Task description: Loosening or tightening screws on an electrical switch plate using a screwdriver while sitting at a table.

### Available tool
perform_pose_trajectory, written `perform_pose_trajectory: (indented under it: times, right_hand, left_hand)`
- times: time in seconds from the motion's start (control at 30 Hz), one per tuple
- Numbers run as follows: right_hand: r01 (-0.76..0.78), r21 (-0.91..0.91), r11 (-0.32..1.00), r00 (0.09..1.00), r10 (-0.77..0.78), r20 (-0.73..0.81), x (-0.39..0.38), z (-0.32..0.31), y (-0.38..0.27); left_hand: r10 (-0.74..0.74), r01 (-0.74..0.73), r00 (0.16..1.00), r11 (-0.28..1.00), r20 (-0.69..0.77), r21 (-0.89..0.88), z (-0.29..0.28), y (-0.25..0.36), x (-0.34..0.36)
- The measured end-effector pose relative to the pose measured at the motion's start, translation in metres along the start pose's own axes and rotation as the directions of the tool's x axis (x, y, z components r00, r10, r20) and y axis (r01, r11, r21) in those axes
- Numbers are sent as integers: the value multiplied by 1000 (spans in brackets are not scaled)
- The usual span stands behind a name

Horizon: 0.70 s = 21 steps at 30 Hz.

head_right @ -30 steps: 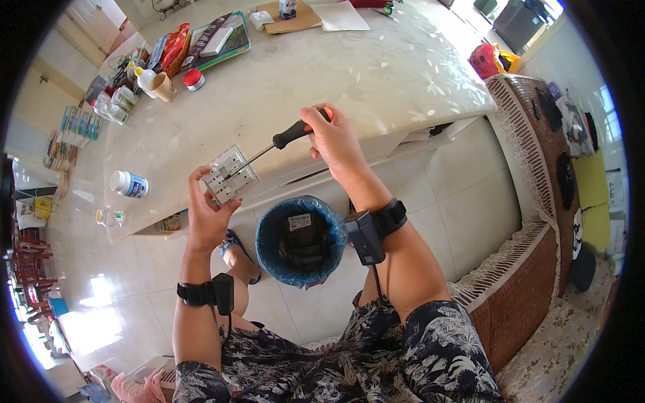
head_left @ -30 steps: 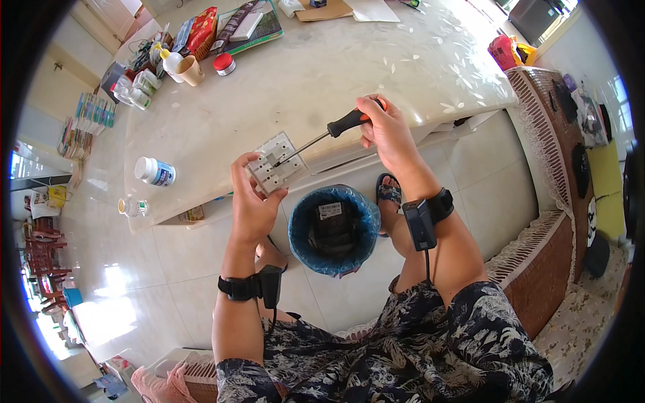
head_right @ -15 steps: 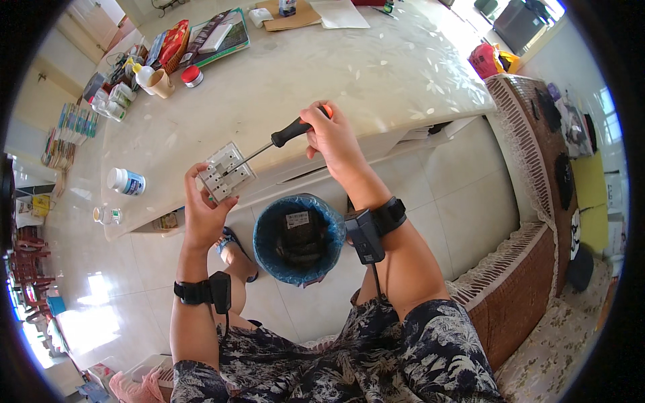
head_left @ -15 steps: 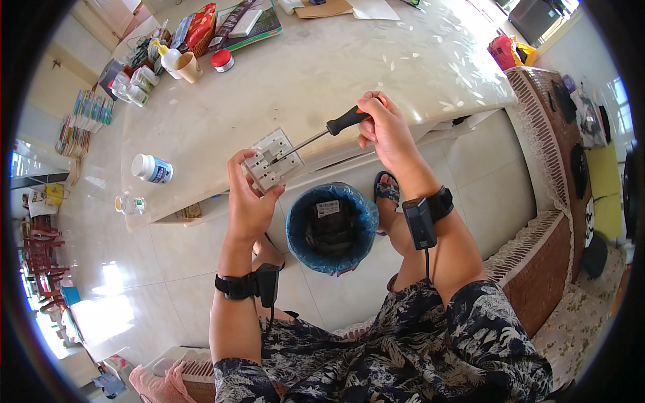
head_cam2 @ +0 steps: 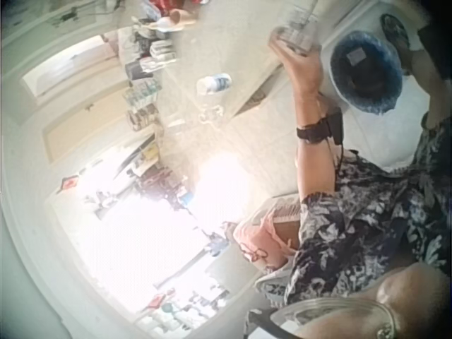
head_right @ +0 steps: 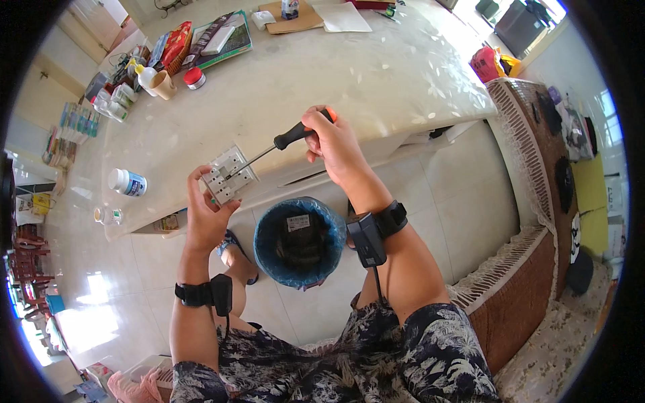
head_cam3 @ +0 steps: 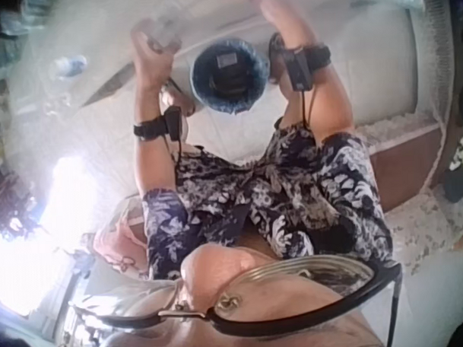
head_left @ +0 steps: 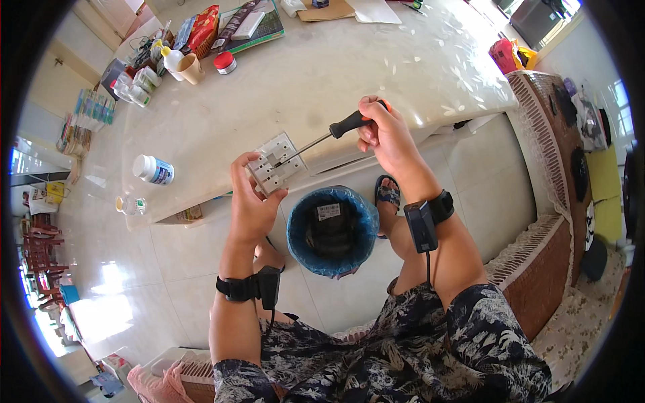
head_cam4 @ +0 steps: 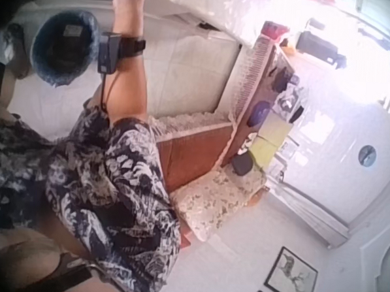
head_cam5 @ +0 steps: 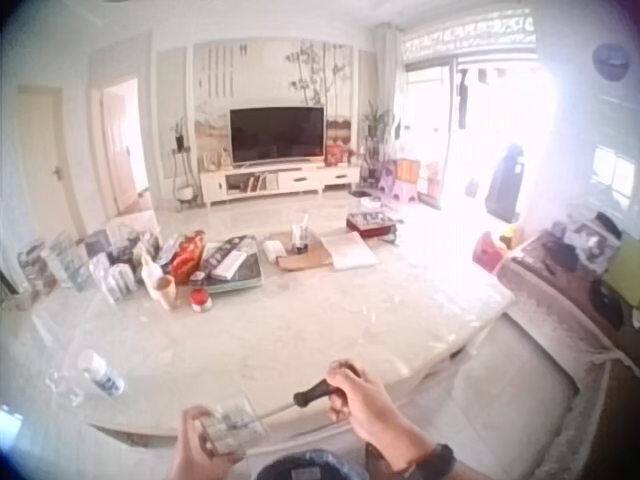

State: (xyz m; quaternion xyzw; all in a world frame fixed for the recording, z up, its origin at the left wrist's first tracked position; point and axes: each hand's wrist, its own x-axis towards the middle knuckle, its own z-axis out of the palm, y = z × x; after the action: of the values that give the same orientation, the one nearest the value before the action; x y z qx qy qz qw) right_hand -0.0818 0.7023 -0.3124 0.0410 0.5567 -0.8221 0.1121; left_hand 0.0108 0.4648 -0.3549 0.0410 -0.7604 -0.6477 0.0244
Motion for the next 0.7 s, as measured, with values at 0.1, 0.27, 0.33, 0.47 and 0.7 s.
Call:
perform_pose_trajectory:
  times: [0.1, 0.27, 0.33, 0.47, 0.7]
  right_hand:
    - [-22, 73, 997, 1000, 22, -1, -3, 1, -3]
    - [-43, 21, 999, 999, 44, -24, -2, 4, -3]
    - [-38, 19, 999, 999, 39, -13, -1, 3, -3]
    - [-64, 61, 996, 998, 62, 30, 0, -2, 0]
    - [-73, 92, 993, 997, 70, 37, -3, 5, -5]
  left_hand:
    - [3, -3, 1000, 1000, 0, 18, 2, 0, 0]
    - [17, -17, 1000, 1000, 15, 20, 1, -2, 1]
    - [16, -16, 1000, 1000, 23, 17, 1, 0, 1]
    - [0, 0, 1000, 1000, 23, 1, 2, -1, 1]
    - [15, -16, 1000, 999, 18, 30, 0, -3, 2]
